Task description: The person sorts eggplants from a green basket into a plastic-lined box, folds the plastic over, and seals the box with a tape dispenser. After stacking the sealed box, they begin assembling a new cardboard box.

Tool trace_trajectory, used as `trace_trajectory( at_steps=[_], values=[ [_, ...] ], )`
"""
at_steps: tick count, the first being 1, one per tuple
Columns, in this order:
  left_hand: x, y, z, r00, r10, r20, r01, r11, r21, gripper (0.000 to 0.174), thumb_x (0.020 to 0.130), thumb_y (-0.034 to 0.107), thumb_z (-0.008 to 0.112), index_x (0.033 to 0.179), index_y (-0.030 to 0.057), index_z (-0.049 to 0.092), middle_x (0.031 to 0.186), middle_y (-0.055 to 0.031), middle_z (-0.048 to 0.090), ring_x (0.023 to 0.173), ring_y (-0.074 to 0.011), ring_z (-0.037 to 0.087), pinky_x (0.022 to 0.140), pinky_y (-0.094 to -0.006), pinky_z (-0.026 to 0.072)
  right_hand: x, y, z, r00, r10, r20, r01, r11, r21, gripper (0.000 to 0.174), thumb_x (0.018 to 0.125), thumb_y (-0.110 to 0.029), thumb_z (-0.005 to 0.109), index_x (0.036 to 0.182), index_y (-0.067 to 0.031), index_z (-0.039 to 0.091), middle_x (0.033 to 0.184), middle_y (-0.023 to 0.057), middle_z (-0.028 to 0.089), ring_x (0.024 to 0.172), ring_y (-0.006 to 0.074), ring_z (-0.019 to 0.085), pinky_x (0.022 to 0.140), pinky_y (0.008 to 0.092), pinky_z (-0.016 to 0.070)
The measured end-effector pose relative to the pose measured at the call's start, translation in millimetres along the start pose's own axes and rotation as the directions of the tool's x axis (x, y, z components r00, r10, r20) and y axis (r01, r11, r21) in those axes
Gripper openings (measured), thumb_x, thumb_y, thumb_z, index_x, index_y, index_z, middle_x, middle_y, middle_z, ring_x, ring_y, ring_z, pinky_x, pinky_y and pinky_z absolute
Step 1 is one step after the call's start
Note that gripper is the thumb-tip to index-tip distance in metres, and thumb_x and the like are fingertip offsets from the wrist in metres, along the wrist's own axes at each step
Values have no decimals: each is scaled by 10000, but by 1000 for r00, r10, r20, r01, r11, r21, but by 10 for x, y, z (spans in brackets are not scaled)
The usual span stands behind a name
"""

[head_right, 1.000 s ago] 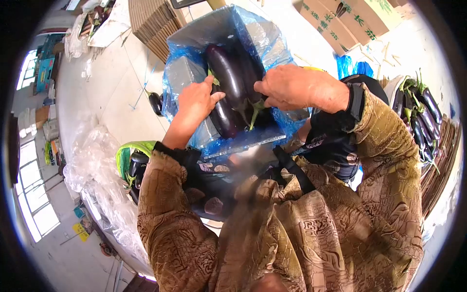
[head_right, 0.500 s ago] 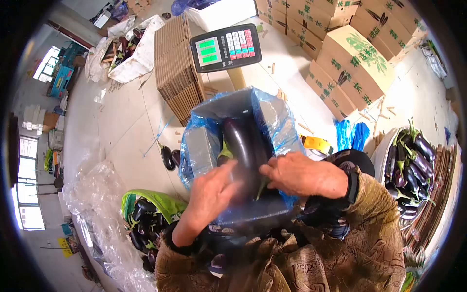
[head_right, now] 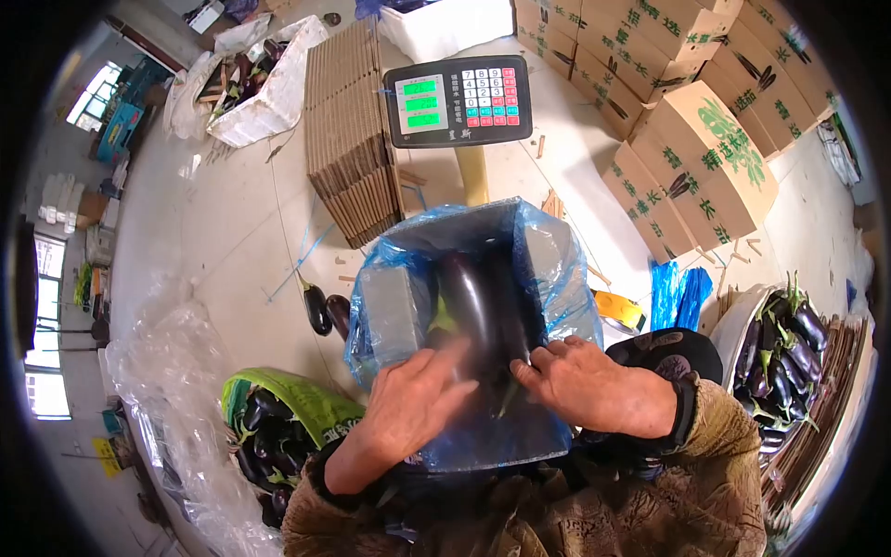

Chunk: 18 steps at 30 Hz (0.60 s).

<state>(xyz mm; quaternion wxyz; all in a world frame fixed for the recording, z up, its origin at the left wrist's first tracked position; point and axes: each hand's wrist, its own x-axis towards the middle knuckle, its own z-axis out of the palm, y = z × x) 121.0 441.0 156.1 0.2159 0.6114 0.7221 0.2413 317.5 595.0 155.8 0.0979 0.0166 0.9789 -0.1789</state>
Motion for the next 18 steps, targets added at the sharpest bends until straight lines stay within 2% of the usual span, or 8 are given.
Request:
trace_trajectory(
  at_steps=[3, 5, 10, 15, 17, 18],
  values=[
    [15, -19, -36, 999, -6, 47, 6, 1000, -1, 483, 869, 286, 702, 1289, 99, 555, 854, -126, 594, 702, -347, 631, 612, -441, 512, 49, -4, -4, 1000, -16, 26, 17, 1000, -17, 455, 812, -119, 601, 1243, 23, 580, 930, 142, 635, 861, 297, 659, 747, 393, 531],
    [25, -15, -62, 994, -38, 101, 41, 999, -28, 456, 870, 243, 688, 1279, 90, 555, 912, -133, 623, 785, -344, 651, 689, -441, 543, 75, -5, -16, 999, -28, 32, 29, 1000, -9, 461, 808, -121, 602, 1244, 25, 579, 934, 143, 636, 858, 298, 658, 749, 392, 531],
    [51, -107, -77, 993, -64, 95, 70, 995, -66, 449, 868, 235, 686, 1273, 88, 558, 920, -133, 628, 792, -359, 647, 684, -445, 541, 138, 15, -13, 997, -34, 75, 35, 999, -3, 477, 801, -132, 608, 1250, 27, 578, 937, 142, 635, 854, 298, 657, 754, 388, 530],
    [59, -171, -91, 992, -90, 85, 96, 993, -72, 422, 864, 221, 685, 1244, 77, 572, 940, -150, 635, 805, -379, 643, 688, -445, 539, 215, 60, 46, 999, -9, 51, 10, 1000, -14, 435, 826, -163, 630, 1223, 11, 584, 948, 145, 632, 856, 305, 657, 738, 393, 526],
    [17, -221, -35, 1000, -6, 4, 6, 1000, -30, 426, 882, 277, 681, 1251, 98, 565, 887, -124, 611, 710, -357, 639, 615, -448, 518, 254, 69, 58, 997, -14, 75, 16, 999, -34, 434, 830, -180, 638, 1219, 2, 582, 948, 144, 633, 858, 305, 658, 732, 398, 525],
    [16, -229, -42, 1000, -21, 11, 21, 999, -37, 426, 882, 277, 681, 1251, 98, 565, 887, -124, 611, 710, -357, 639, 615, -448, 518, 261, 62, 80, 994, -7, 105, 11, 999, -39, 433, 833, -198, 647, 1216, -6, 581, 948, 142, 633, 860, 304, 659, 725, 404, 523]
  ],
)
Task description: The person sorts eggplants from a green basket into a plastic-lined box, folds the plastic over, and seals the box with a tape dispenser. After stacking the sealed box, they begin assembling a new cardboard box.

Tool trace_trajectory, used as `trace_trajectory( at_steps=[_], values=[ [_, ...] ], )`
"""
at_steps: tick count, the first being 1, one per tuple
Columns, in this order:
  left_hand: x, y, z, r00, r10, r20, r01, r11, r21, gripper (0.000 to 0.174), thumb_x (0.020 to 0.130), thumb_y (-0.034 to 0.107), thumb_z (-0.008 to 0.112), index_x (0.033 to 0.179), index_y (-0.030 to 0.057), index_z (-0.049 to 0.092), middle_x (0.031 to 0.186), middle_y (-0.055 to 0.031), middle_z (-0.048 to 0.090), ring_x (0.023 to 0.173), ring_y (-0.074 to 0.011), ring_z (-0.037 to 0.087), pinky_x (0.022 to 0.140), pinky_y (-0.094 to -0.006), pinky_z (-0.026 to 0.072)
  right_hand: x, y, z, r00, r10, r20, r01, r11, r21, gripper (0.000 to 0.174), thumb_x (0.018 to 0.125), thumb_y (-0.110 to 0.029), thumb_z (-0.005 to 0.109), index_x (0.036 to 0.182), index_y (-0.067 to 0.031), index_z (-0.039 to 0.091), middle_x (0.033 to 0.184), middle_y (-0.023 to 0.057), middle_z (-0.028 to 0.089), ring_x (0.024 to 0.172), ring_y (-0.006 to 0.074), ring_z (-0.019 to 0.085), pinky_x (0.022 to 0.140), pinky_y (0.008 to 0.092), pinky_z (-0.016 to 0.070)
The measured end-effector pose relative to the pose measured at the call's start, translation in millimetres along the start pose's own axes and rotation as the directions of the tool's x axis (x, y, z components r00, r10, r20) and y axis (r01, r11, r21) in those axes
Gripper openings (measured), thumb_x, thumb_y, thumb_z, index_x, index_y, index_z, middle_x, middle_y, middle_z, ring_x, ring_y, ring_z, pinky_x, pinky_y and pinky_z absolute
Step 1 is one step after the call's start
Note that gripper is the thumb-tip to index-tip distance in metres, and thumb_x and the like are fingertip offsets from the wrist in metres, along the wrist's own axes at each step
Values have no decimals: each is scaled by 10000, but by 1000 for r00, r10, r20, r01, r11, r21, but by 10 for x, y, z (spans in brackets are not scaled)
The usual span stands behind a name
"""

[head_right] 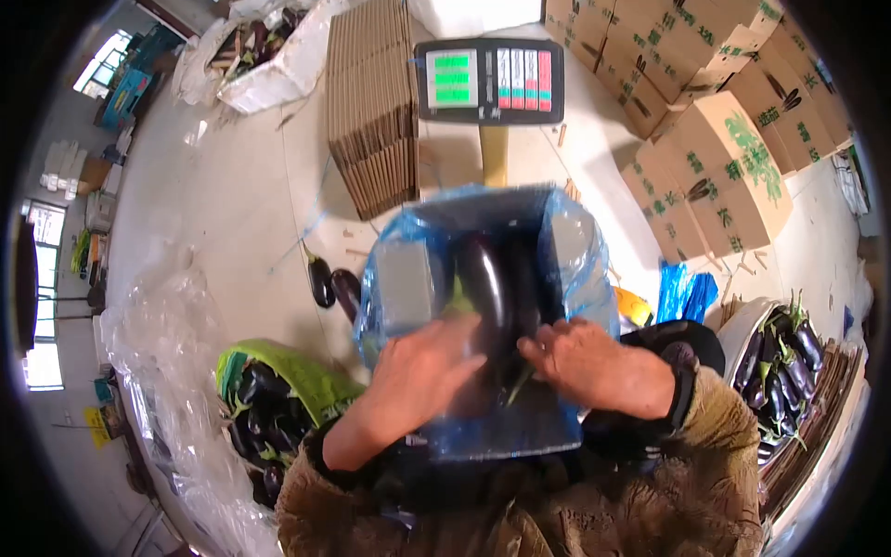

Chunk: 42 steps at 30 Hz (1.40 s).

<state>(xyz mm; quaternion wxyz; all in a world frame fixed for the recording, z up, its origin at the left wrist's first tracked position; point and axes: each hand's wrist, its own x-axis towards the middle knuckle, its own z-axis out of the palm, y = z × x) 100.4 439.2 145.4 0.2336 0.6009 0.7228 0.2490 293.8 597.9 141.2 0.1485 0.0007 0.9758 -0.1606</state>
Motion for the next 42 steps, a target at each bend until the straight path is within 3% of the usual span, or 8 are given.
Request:
trace_trajectory(
  at_steps=[6, 20, 25, 30, 34, 36, 38, 42],
  values=[
    [-19, -19, -117, 987, -63, -149, 61, 998, -21, 310, 879, 192, 678, 1104, -20, 650, 934, -175, 665, 798, -311, 664, 694, -378, 528, 42, 43, -47, 993, 88, -80, -86, 996, 27, 382, 850, -218, 680, 1158, -25, 563, 923, 160, 627, 831, 357, 647, 734, 439, 530],
    [-3, -804, -220, 908, -336, -252, 317, 942, -113, 461, 867, 326, 647, 1206, 13, 630, 943, -195, 704, 922, -313, 677, 863, -396, 512, -140, -59, -87, 1000, 6, 28, -14, 955, 297, 397, 870, -188, 684, 1199, 14, 594, 1064, 195, 662, 953, 397, 636, 819, 450, 515],
    [-13, -586, -237, 910, -364, -198, 349, 931, -104, 467, 885, 294, 649, 1249, 5, 610, 1022, -210, 697, 951, -279, 676, 861, -353, 514, -481, 311, -439, 920, 227, -320, -29, 852, 523, 396, 956, -264, 619, 1272, -27, 585, 1080, 138, 695, 988, 221, 671, 856, 354, 534],
    [-162, 223, -160, 979, -205, 17, 189, 862, -470, 467, 880, 228, 682, 1275, -4, 586, 1064, -168, 680, 975, -198, 652, 876, -326, 511, -1148, 817, -609, 819, 555, -143, -314, 643, 698, 494, 925, -383, 628, 1283, -45, 592, 1081, 104, 676, 995, 189, 643, 838, 311, 520],
    [-552, 724, 309, 941, 306, 144, -306, 952, -18, 661, 749, 336, 798, 1293, 54, 551, 1128, -133, 618, 1055, -297, 575, 932, -391, 470, -1744, 1353, -125, 747, 660, 83, -452, 411, 792, 557, 914, -452, 613, 1286, -38, 590, 1094, 90, 673, 995, 175, 624, 888, 326, 498],
    [-642, 705, 517, 941, 252, 227, -279, 955, 97, 675, 743, 296, 761, 1324, 56, 516, 1055, -128, 590, 1022, -303, 553, 895, -404, 453, -1936, 1612, 482, 782, 605, 153, -440, 361, 822, 547, 923, -429, 605, 1293, -26, 584, 1090, 91, 676, 978, 193, 631, 871, 323, 500],
    [-631, 633, 734, 962, 230, 150, -257, 946, 198, 461, 751, 210, 706, 1166, 43, 596, 994, -117, 604, 954, -315, 582, 825, -407, 486, -2081, 1406, 1172, 821, 484, -301, 38, 480, 877, 517, 920, -438, 603, 1225, -21, 607, 1060, 79, 670, 951, 202, 626, 834, 315, 494],
    [-607, 529, 936, 977, 167, 131, -201, 927, 318, 140, 720, 123, 640, 841, 67, 598, 825, -89, 597, 792, -304, 620, 687, -400, 515, -2185, 1352, 1244, 803, 496, -330, 50, 496, 867, 514, 920, -438, 602, 1221, -21, 607, 1057, 78, 668, 950, 201, 625, 832, 315, 494]
  ],
)
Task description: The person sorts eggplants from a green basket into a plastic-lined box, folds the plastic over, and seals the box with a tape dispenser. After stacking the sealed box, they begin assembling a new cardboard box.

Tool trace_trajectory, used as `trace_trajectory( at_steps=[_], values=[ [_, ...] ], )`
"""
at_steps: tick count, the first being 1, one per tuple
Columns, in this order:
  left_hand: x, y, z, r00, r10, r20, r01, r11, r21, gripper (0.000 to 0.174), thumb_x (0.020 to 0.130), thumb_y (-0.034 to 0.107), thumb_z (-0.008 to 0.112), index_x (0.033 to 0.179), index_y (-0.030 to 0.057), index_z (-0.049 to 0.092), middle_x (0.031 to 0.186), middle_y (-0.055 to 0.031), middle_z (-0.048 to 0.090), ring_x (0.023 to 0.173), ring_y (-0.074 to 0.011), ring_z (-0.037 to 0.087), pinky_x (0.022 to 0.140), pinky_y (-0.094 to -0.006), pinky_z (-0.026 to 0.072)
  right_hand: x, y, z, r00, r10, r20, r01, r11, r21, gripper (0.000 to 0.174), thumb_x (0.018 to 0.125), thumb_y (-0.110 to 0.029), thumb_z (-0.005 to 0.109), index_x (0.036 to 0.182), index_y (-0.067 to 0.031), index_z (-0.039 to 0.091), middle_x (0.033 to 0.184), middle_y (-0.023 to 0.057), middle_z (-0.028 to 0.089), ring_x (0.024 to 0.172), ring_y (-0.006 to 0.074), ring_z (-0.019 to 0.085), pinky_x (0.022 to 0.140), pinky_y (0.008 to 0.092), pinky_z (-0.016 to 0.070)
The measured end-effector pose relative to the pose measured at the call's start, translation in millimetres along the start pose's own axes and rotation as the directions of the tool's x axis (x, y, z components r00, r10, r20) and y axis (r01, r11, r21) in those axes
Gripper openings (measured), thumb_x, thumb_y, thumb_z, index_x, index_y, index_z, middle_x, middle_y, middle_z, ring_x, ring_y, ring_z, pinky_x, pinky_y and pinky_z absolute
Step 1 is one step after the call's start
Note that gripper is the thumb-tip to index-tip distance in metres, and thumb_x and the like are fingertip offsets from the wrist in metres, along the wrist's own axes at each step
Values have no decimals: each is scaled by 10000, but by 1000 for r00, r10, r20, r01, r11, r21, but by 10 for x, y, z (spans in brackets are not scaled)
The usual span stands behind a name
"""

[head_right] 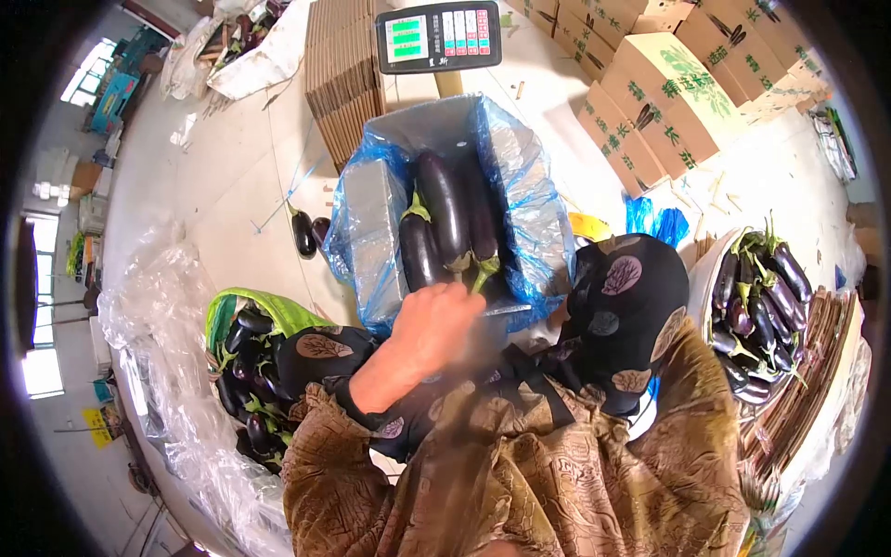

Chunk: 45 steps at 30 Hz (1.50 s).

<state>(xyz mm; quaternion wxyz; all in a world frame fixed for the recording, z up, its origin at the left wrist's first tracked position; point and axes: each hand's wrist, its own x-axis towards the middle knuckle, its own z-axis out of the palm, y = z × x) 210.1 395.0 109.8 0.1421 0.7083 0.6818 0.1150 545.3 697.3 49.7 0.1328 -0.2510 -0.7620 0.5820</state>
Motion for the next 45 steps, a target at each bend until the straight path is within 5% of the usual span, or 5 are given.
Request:
trace_trajectory(
  at_steps=[15, 17, 21, 27, 45],
  values=[
    [540, 57, -15, 952, 83, -296, -31, 984, 178, 196, 746, 78, 720, 912, 68, 617, 828, -82, 588, 790, -297, 623, 662, -416, 459, -1387, 327, 590, 968, 236, -86, -227, 969, 101, 500, 921, -440, 600, 1198, -24, 609, 1044, 73, 662, 942, 198, 623, 823, 313, 491],
    [418, 424, 31, 697, 281, -659, -196, 960, 202, 230, 771, 69, 690, 990, 38, 628, 920, -88, 614, 829, -297, 626, 703, -403, 473, -1543, 359, 710, 957, 273, -94, -262, 957, 123, 498, 921, -441, 599, 1195, -24, 609, 1042, 72, 662, 941, 197, 623, 822, 313, 491],
    [219, 634, 852, 981, -127, -143, 48, 888, -458, 264, 825, 69, 605, 1085, 24, 615, 1076, -186, 627, 940, -380, 632, 800, -453, 518, -1594, 384, 826, 941, 330, -71, -319, 939, 131, 495, 921, -441, 599, 1189, -25, 610, 1039, 71, 660, 940, 196, 623, 819, 312, 490],
    [-1141, -455, 4371, 801, 128, 585, 513, 357, -781, 441, 934, 382, 502, 1156, 25, 635, 1167, -215, 643, 1121, -383, 590, 1000, -464, 431, -1221, 301, 671, 906, 419, -58, -415, 907, 71, 490, 921, -442, 597, 1179, -26, 610, 1034, 69, 658, 937, 195, 622, 816, 312, 490],
    [296, -198, 2703, 756, 206, 622, 149, 870, -470, 268, 877, 216, 590, 1073, 55, 678, 1128, -223, 644, 1117, -370, 592, 946, -456, 463, 17, 24, 222, 911, 392, -125, -403, 912, -77, 475, 922, -444, 594, 1152, -29, 613, 1018, 63, 651, 928, 190, 620, 805, 309, 487]
  ],
)
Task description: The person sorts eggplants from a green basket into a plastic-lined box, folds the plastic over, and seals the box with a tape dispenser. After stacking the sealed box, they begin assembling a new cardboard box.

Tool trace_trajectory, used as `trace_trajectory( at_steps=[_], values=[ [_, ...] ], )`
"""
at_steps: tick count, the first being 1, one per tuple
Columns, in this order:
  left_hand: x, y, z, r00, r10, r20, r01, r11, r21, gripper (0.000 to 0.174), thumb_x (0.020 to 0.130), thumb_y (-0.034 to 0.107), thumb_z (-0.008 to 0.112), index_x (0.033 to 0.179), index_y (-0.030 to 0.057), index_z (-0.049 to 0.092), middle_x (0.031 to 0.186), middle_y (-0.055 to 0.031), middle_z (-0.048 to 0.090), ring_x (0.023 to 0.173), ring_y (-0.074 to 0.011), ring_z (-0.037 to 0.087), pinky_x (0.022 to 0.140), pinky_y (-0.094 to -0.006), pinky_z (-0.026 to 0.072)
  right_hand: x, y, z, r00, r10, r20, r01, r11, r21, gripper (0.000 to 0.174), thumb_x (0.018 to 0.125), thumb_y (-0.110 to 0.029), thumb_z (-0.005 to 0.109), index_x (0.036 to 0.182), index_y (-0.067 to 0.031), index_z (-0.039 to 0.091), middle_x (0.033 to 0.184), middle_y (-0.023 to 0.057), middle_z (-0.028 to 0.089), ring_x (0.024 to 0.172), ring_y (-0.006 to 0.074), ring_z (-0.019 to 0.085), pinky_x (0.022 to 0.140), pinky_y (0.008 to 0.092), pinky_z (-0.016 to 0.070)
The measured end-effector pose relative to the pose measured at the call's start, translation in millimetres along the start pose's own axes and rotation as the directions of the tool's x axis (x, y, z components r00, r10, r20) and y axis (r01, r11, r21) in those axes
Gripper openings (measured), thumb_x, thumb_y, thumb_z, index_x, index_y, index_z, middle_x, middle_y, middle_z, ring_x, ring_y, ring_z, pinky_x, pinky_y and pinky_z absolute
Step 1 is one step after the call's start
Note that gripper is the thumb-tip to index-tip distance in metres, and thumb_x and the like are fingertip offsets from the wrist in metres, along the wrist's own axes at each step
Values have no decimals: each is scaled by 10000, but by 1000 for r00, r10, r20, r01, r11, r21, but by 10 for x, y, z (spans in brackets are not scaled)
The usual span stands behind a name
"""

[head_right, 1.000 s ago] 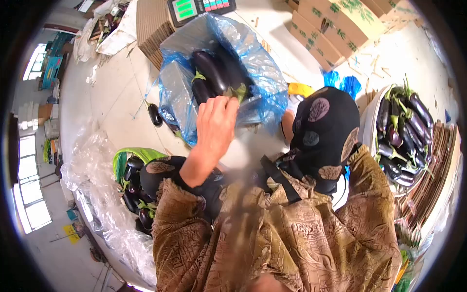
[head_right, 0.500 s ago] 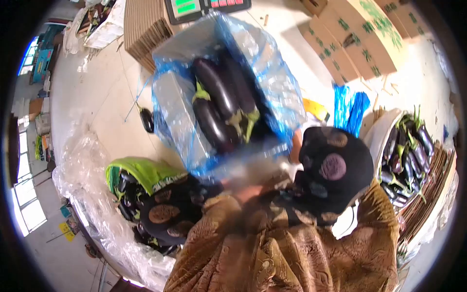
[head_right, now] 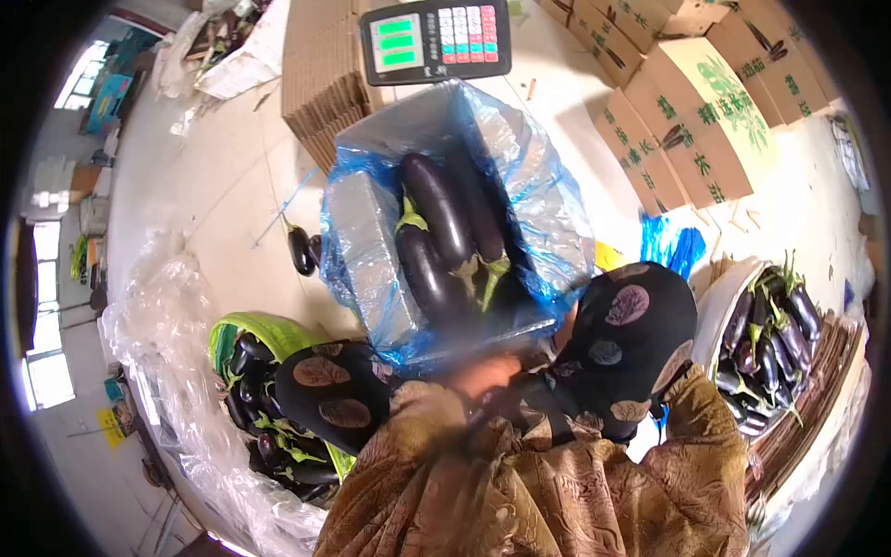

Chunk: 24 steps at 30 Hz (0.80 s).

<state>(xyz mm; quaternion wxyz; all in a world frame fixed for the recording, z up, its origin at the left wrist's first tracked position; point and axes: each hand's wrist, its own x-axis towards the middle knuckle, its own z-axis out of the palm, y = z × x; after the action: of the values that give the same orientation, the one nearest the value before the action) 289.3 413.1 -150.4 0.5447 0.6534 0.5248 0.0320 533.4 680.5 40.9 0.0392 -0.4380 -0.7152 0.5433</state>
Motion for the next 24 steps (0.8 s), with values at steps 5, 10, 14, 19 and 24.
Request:
trace_trajectory(
  at_steps=[5, 10, 14, 19, 24],
  values=[
    [-979, 1468, -1142, 926, -117, -358, 95, 992, -79, 209, 933, 143, 529, 1071, 62, 662, 1229, -198, 580, 1105, -386, 569, 944, -468, 467, 55, -79, 65, 999, -22, -39, 22, 1000, -1, 471, 922, -445, 593, 1144, -30, 613, 1013, 61, 649, 925, 189, 619, 802, 309, 486],
    [-2274, 1805, -1968, 853, 241, -463, -256, 966, 32, 327, 918, 173, 623, 1227, 63, 616, 1166, -145, 638, 995, -311, 648, 864, -416, 514, 258, -349, 61, 995, -34, -91, 32, 999, -19, 467, 922, -446, 592, 1137, -31, 614, 1009, 60, 647, 923, 188, 619, 799, 308, 485],
    [-3002, 1409, -2668, 835, -42, -549, -44, 989, -143, 230, 892, 93, 625, 1097, 0, 674, 1127, -115, 693, 1017, -219, 674, 880, -331, 531, 484, -525, -127, 994, 87, -64, -86, 996, 8, 435, 927, -437, 580, 1093, -35, 610, 972, 52, 633, 891, 179, 618, 768, 304, 488],
    [-3199, 218, -3184, 628, -476, -616, 41, 810, -584, 344, 971, 181, 531, 1254, -10, 578, 1046, -106, 684, 974, -180, 648, 860, -298, 514, 1244, -1238, -566, 990, 101, 95, -85, 983, -165, 415, 940, -390, 562, 1106, -13, 601, 927, 47, 627, 881, 157, 624, 719, 279, 490],
    [-2697, -843, -3542, 510, -436, -742, 20, 868, -496, 404, 988, 302, 512, 1237, -7, 586, 1034, -121, 672, 992, -192, 621, 887, -311, 479, 1759, -2030, -191, 994, -61, 95, 78, 979, -190, 507, 941, -428, 574, 1222, -6, 594, 1137, 105, 620, 1025, 186, 597, 854, 302, 480]
  ],
)
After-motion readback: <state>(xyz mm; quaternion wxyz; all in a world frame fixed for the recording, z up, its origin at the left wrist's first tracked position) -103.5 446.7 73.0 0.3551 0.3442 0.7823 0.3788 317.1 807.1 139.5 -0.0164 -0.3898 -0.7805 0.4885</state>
